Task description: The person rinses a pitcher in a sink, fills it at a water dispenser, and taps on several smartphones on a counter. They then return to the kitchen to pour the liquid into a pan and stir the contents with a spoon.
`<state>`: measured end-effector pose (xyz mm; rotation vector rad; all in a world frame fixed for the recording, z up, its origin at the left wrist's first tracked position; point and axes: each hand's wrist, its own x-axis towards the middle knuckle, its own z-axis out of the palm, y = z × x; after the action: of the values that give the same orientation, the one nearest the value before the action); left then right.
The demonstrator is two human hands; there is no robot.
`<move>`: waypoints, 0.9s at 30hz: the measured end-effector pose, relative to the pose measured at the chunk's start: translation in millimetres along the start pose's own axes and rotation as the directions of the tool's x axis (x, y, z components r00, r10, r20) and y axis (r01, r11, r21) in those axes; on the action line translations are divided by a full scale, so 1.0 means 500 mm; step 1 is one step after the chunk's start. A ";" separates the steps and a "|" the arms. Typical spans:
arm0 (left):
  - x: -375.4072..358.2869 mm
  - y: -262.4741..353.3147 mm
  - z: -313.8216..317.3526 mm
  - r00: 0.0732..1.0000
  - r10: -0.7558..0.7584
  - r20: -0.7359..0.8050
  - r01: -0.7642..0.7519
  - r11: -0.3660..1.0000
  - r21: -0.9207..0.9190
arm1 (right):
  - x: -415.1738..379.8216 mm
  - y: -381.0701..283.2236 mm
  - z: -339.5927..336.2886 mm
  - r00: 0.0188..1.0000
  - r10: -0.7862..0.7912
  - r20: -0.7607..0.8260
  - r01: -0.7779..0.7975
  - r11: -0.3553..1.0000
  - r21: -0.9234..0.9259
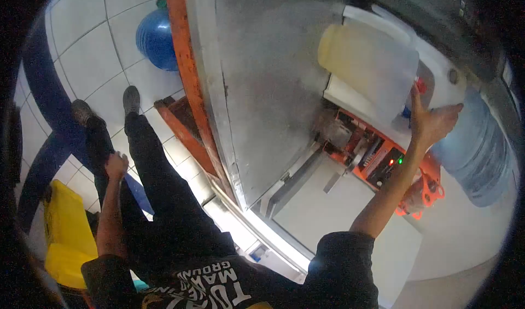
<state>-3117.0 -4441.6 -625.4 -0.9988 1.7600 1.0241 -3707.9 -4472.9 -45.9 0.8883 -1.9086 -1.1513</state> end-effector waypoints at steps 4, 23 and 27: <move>-0.025 0.103 0.084 0.991 -0.095 0.096 0.121 0.943 -0.309 | -0.006 0.003 0.009 0.998 -0.018 -0.063 0.017 1.000 -0.020; -0.131 0.155 0.329 0.869 0.032 0.493 0.465 -0.391 -0.794 | -0.003 0.002 0.005 1.000 0.019 -0.023 -0.017 0.998 0.058; -0.143 0.119 0.364 0.800 -0.379 0.465 0.585 0.318 -0.746 | -0.006 -0.006 -0.005 0.998 0.023 -0.065 -0.020 0.999 0.050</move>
<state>-3099.0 -4239.3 -601.5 -1.8314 0.5175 1.5556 -3703.6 -4472.5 -48.4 0.9188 -1.8956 -1.0542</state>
